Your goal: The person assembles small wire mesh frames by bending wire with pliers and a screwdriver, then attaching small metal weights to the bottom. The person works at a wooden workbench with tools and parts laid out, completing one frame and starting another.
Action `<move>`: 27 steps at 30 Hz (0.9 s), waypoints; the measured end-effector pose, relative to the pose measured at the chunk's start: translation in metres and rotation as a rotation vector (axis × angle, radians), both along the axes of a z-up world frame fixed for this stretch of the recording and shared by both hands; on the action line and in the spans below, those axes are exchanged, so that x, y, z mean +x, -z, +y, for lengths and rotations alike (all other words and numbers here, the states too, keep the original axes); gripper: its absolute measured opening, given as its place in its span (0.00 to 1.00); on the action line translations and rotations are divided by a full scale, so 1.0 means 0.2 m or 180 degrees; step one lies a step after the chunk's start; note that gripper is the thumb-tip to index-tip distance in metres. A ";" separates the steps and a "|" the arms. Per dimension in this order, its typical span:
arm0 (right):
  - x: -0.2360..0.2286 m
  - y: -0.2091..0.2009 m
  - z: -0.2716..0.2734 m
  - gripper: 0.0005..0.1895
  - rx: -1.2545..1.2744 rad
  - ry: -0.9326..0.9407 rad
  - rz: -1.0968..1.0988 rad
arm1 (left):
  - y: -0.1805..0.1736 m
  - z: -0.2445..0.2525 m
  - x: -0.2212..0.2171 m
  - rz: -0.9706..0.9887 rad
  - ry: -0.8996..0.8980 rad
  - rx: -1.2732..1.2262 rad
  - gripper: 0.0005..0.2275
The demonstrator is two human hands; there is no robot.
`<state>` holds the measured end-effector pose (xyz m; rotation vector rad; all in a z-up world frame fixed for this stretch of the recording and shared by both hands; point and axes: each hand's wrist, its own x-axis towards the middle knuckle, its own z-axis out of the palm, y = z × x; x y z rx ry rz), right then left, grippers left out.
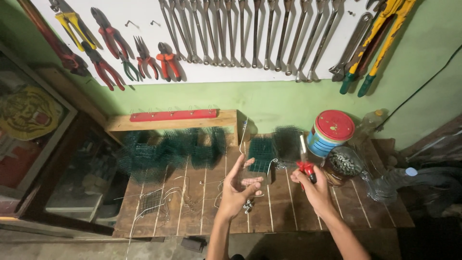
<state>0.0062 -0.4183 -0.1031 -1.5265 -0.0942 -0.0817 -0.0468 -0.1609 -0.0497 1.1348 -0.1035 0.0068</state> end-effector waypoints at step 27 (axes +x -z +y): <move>0.11 -0.20 -0.02 0.21 0.0015 -0.0585 0.0394 | 0.00 -0.11 0.01 -0.0087 0.0350 0.0489 0.38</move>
